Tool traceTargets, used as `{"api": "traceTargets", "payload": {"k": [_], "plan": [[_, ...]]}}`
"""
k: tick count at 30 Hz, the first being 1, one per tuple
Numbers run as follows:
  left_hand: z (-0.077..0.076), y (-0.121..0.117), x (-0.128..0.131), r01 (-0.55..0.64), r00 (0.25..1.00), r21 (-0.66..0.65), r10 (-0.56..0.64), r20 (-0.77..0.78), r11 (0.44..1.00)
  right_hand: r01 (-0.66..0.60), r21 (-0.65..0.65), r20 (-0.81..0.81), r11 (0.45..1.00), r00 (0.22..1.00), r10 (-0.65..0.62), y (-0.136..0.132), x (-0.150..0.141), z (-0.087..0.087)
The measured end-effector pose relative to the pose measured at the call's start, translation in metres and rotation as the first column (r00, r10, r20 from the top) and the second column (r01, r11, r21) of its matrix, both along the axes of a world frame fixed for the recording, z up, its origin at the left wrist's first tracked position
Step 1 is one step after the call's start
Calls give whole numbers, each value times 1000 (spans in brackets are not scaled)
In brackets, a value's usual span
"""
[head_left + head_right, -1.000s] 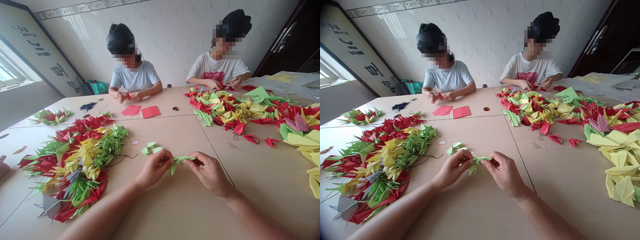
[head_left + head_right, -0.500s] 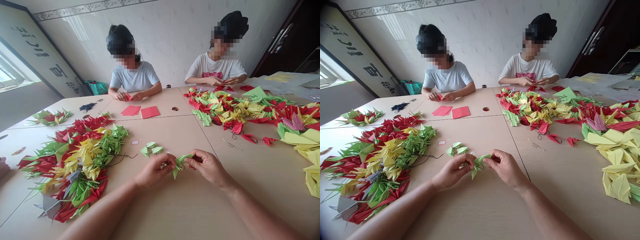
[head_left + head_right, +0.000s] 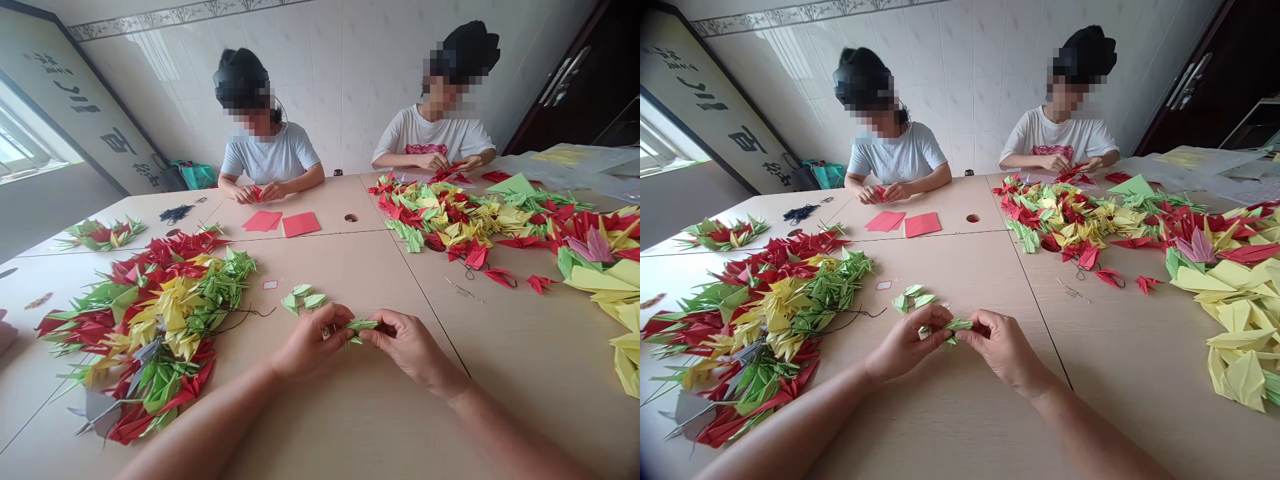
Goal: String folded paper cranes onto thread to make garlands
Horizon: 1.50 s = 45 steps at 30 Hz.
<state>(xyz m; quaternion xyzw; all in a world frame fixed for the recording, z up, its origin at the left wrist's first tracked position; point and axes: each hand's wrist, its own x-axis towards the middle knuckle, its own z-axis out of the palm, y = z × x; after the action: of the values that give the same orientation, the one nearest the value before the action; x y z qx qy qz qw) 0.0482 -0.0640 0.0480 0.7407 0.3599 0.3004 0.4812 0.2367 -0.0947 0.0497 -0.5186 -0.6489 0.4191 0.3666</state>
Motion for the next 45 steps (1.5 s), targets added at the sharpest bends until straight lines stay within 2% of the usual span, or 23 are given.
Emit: {"api": "traceTargets", "payload": {"k": [6, 13, 18, 21, 27, 30, 35, 39, 42, 45], "plan": [[3, 2, -3, -31, 999, -107, 35, 33, 994, -57, -69, -81, 996, 995, 51, 1, 7, 5], [-1, 3, -3, -5, 994, -189, 26, 110, 982, -25, -19, -28, 1000, 999, 25, 0, 7, 8], [-3, 4, -3, 5, 987, -239, 34, 156, 971, 58, 31, -48, 998, 997, -56, 3, 11, 5], [-3, 5, -4, -2, 986, -256, 45, 163, 967, 99, 9, -104, 995, 990, -98, 6, 16, 4], [-2, 6, -4, -9, 978, -254, 62, 200, 967, -72, -72, -94, 995, 993, 65, 3, 11, 7], [-2, 5, -3, 12, 975, -262, 47, 218, 965, -87, -60, -68, 994, 994, 83, 1, 7, 8], [-2, 5, -3, 60, 972, -292, 10, 233, 955, -43, 26, 8, 999, 999, 43, 1, 10, 6], [-3, 7, -6, 16, 982, -281, 38, 185, 959, 59, 59, 43, 996, 997, -62, 7, 18, 0], [-4, 7, -7, -1, 984, -278, 50, 171, 961, 159, 53, 22, 986, 987, -160, 12, 24, -4], [-4, 7, -6, 2, 983, -279, 49, 176, 960, 200, -10, -75, 980, 977, -200, 15, 25, -5]]}}
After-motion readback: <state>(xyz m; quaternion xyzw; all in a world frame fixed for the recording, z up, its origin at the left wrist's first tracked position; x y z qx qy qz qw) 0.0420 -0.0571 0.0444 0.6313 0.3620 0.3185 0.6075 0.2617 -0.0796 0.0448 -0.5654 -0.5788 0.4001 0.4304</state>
